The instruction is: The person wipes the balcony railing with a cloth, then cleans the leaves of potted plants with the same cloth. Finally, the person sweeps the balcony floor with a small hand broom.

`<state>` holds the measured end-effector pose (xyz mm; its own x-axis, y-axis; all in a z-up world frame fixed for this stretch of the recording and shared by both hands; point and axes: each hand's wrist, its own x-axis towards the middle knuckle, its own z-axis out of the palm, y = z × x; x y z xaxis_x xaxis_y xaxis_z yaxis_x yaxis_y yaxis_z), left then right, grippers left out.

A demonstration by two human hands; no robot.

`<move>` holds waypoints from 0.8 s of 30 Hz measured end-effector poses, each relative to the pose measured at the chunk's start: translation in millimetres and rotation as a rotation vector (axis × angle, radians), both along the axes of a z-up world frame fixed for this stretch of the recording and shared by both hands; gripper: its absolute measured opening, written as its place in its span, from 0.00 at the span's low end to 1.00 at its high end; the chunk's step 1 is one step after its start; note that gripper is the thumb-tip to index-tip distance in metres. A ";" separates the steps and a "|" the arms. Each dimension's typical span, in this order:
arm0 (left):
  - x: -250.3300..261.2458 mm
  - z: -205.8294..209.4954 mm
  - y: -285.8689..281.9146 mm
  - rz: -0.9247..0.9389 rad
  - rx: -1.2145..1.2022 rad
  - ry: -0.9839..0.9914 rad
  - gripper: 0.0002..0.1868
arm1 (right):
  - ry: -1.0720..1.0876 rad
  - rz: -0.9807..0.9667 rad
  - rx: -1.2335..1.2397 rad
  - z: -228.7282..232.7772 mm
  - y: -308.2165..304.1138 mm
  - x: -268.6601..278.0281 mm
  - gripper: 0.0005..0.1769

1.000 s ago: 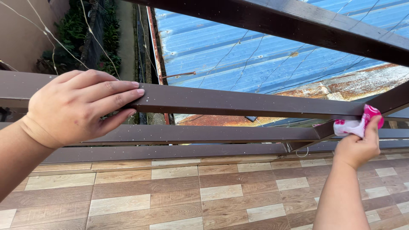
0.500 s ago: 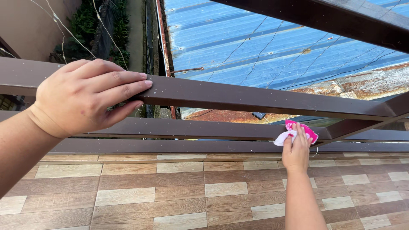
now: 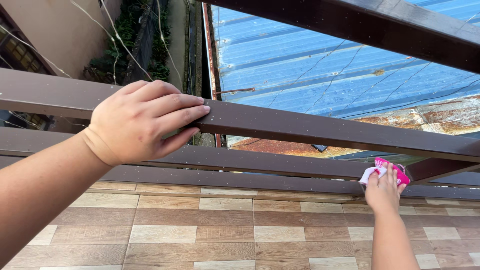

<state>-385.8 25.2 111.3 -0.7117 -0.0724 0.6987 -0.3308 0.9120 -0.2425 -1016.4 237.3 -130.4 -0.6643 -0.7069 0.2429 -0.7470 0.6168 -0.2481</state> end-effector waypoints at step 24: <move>215.3 -37.4 35.4 0.304 0.636 -0.207 0.17 | 0.230 1.271 0.002 72.2 -161.3 494.3 0.43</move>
<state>-170.5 60.6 73.9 -0.7085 -0.6346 0.3088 -0.5967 0.7723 0.2181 -522.0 76.0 -58.3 0.5271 -0.8092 0.2596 -0.8320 -0.5536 -0.0364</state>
